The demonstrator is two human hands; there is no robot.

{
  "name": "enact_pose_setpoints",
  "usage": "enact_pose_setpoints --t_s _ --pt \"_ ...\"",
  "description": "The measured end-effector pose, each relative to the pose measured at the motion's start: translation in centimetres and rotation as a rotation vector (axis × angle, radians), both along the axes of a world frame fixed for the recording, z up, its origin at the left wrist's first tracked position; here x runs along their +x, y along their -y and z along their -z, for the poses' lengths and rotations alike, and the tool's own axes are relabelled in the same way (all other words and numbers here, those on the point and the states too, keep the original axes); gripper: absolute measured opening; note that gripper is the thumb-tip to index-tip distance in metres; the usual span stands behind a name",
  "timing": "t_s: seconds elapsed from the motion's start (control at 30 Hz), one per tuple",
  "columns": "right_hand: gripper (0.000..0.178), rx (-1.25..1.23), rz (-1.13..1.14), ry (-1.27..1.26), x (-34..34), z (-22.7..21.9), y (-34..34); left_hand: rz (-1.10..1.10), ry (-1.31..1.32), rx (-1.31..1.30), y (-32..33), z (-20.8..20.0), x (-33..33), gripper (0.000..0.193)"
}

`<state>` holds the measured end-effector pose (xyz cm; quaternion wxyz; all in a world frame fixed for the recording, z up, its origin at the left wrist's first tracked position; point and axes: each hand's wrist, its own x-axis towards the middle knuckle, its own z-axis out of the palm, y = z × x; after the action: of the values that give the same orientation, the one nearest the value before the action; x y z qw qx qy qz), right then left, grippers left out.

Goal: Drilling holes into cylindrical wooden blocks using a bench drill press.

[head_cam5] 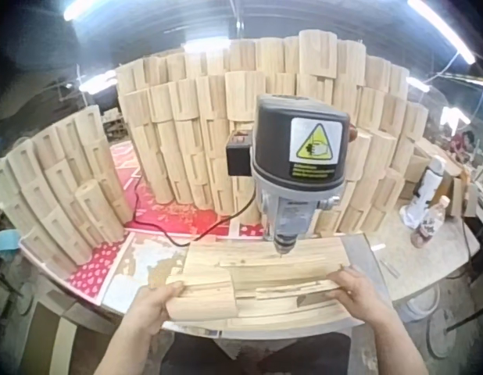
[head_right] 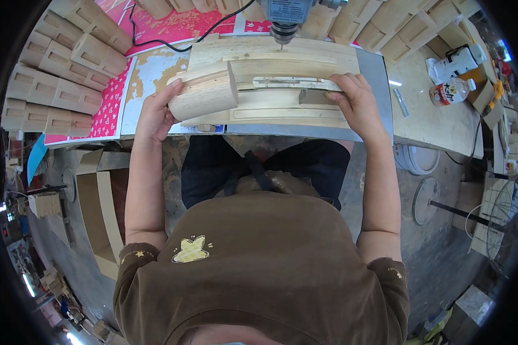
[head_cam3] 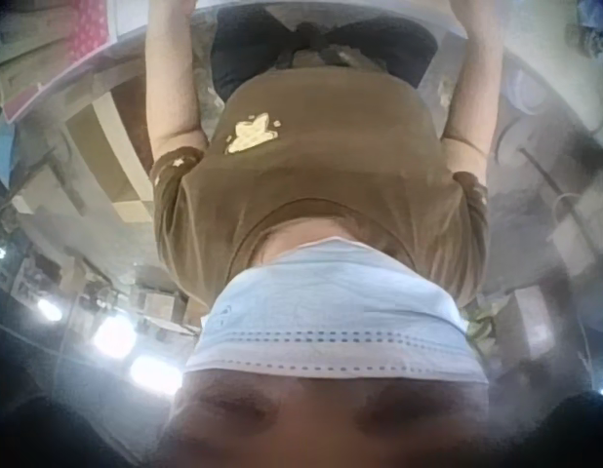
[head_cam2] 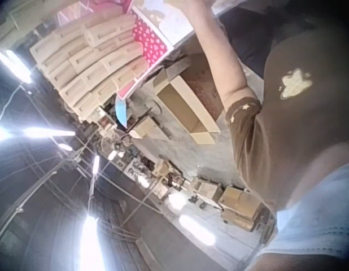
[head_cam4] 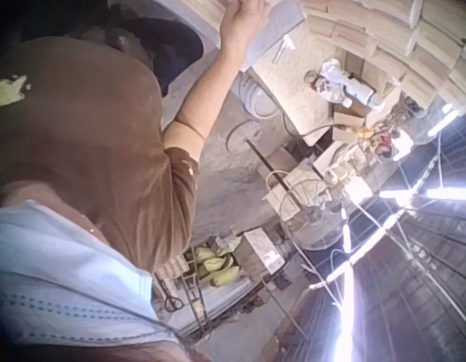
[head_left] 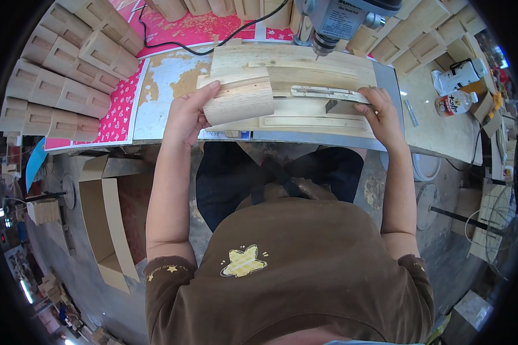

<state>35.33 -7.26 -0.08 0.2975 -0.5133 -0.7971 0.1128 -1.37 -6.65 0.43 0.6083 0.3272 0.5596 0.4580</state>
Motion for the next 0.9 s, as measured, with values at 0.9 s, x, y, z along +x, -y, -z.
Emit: enact_pose_setpoints --t_s 0.9 --pt "0.027 0.034 0.055 -0.015 -0.4 -0.1 0.6 -0.385 -1.929 0.683 -11.8 -17.4 -21.2 0.05"
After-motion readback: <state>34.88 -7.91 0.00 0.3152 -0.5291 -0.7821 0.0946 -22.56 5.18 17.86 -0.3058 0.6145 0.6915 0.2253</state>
